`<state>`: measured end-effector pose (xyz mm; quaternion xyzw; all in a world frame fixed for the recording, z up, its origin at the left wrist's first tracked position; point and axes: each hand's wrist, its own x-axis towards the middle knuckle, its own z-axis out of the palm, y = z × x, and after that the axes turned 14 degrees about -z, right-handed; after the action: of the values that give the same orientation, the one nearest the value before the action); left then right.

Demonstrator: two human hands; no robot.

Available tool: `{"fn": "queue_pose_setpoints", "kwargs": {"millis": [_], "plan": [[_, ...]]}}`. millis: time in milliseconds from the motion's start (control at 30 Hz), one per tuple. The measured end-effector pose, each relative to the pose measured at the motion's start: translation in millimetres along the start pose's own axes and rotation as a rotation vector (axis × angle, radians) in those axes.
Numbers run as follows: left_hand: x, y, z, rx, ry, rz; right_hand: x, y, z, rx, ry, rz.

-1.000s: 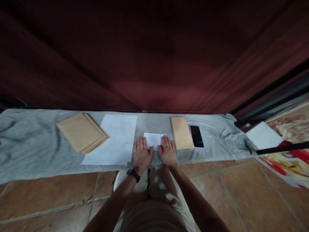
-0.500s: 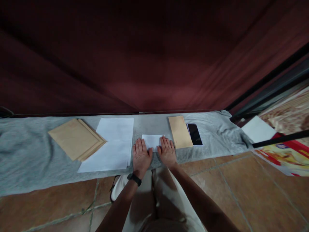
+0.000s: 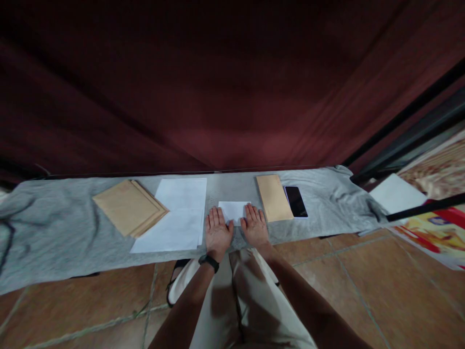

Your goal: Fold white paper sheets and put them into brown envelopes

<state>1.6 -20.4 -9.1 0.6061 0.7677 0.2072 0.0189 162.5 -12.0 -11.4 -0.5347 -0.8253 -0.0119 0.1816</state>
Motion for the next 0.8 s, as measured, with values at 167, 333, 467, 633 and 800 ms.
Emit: {"fn": "queue_pose_setpoints", "kwargs": {"millis": [167, 333, 467, 633, 800], "plan": [[-0.1, -0.9, 3.1, -0.016, 0.019, 0.005, -0.1, -0.1, 0.8, -0.009, 0.009, -0.001], [0.5, -1.4, 5.6, -0.033, 0.021, 0.000, -0.1, 0.6, 1.9, -0.013, 0.002, 0.007], [1.0, -1.1, 6.4, -0.016, 0.015, 0.002, -0.3, 1.6, 2.9, -0.012, -0.002, 0.009], [-1.2, -0.3, 5.1, -0.022, 0.007, 0.008, -0.1, 1.5, 1.5, -0.020, -0.002, 0.001], [3.1, -2.1, 3.3, -0.018, 0.000, 0.022, -0.1, 0.9, 1.6, -0.049, -0.007, 0.007]]}}
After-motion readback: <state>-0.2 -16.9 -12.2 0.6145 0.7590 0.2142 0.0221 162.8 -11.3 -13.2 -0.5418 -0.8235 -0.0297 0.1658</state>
